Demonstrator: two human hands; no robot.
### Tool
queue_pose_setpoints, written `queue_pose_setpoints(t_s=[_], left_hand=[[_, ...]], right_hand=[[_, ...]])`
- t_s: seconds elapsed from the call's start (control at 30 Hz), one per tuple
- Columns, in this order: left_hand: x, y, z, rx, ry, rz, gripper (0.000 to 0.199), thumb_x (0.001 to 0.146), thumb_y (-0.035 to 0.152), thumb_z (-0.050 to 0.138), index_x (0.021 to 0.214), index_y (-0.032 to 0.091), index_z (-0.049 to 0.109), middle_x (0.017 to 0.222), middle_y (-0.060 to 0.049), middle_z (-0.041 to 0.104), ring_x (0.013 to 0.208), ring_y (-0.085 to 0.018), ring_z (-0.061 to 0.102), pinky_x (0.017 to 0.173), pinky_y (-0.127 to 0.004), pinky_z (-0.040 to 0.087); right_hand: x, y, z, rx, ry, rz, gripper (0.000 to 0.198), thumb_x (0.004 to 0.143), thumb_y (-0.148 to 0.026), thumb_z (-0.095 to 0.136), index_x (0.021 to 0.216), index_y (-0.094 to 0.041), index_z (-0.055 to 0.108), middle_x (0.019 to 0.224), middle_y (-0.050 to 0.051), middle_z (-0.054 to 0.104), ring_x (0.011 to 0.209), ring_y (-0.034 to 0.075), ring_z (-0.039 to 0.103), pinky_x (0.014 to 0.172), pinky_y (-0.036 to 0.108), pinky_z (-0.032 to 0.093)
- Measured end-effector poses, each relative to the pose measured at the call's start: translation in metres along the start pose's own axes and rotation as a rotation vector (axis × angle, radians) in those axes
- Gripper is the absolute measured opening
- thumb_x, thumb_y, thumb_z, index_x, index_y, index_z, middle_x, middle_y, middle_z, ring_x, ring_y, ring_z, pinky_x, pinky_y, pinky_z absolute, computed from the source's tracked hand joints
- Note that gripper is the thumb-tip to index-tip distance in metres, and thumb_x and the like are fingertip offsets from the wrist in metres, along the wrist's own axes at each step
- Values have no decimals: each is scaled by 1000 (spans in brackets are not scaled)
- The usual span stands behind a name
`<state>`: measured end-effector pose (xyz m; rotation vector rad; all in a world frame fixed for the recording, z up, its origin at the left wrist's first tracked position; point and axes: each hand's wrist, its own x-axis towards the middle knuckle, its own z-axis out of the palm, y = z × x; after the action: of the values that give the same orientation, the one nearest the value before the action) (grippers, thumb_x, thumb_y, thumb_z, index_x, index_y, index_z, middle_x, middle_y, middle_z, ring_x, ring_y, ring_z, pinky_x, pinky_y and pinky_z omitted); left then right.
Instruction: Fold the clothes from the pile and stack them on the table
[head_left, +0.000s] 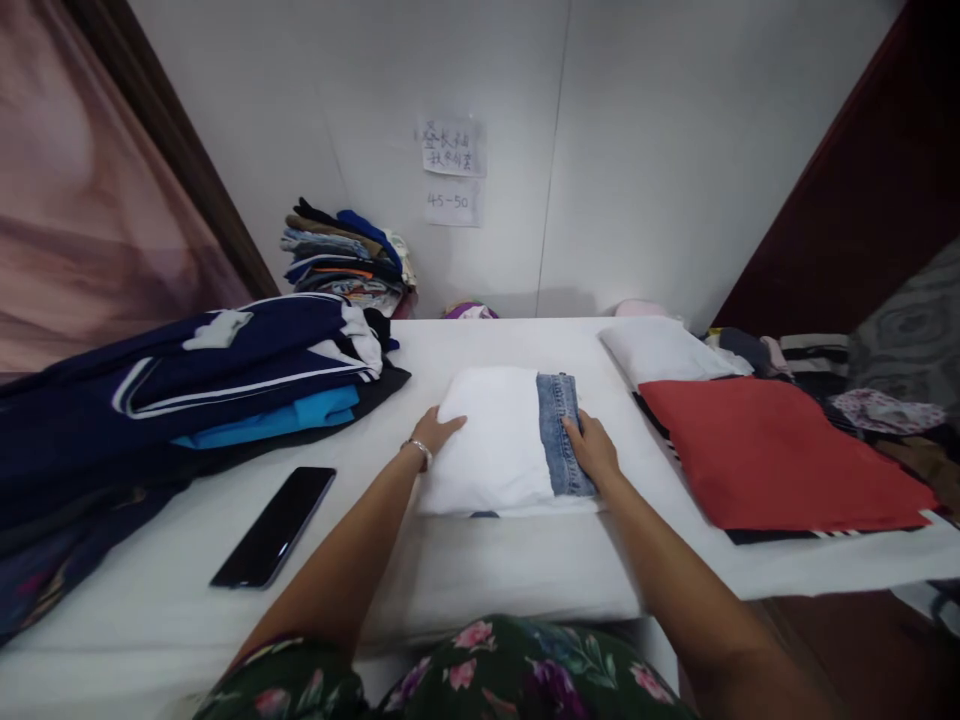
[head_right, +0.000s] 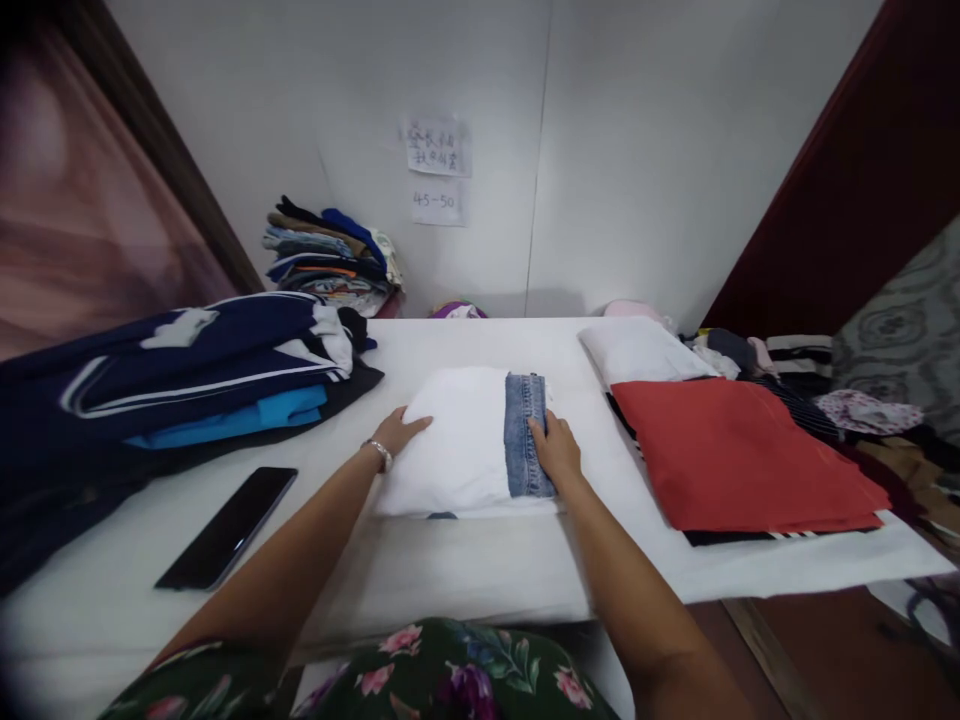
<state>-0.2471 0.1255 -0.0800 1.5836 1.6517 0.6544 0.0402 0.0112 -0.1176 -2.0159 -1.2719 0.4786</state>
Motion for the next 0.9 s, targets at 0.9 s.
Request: queue_pose_setpoints(t_s=[0.9], left_hand=[[-75, 0, 74, 655, -147, 840, 68, 90, 65, 21, 144, 27, 36, 155, -7, 30, 145, -28, 16, 116, -59, 7]], right_hand=[[73, -95, 41, -620, -290, -403, 58, 93, -52, 36, 139, -17, 42, 149, 13, 38, 140, 28, 28, 111, 51, 19]])
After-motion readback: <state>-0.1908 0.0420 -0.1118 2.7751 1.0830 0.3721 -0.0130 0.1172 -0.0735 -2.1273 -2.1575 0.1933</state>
